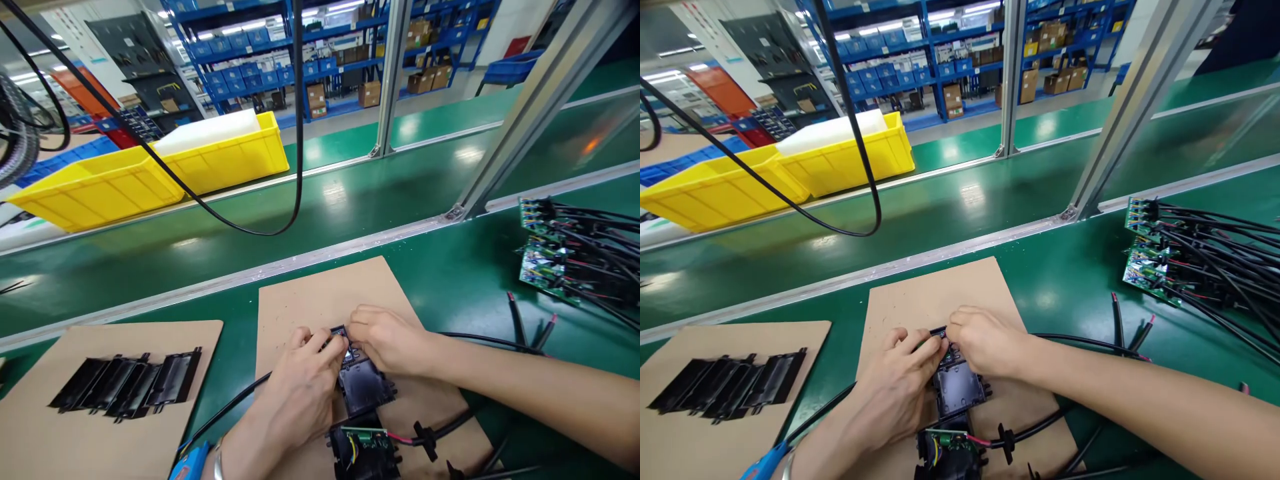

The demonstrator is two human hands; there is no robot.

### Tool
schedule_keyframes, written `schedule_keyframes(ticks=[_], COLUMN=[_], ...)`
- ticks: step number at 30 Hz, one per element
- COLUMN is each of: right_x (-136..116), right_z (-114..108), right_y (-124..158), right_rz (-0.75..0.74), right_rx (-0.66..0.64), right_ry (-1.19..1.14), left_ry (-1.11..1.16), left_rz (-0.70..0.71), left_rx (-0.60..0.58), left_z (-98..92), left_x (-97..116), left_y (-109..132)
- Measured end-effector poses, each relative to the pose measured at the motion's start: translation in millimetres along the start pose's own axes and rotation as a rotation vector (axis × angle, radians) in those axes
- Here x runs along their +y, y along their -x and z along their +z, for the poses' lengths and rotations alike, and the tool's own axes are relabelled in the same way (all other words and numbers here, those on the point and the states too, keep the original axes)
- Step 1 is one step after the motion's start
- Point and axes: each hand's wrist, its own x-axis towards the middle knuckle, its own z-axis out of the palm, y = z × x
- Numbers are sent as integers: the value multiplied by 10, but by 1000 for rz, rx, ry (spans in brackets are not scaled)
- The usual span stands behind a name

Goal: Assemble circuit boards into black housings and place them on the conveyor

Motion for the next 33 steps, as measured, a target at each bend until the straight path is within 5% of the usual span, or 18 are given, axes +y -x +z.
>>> schedule_keyframes(ticks=[6, 19, 23, 33], right_x=[101, 42, -45, -238], right_z=[24, -47, -105, -11], right_y=[26, 40, -12, -315], right_rz=[-24, 36, 143, 309], right_rx=[57, 59, 55, -76], right_ry=[-46, -129, -149, -175], left_ry=[130, 157, 144, 208], left_rz=[-52, 7, 80, 117], left_rx=[43, 174, 282, 302], left_z=[-134, -11, 57, 138], left_x=[-76, -67, -111, -242], left_y=[81, 134, 187, 177])
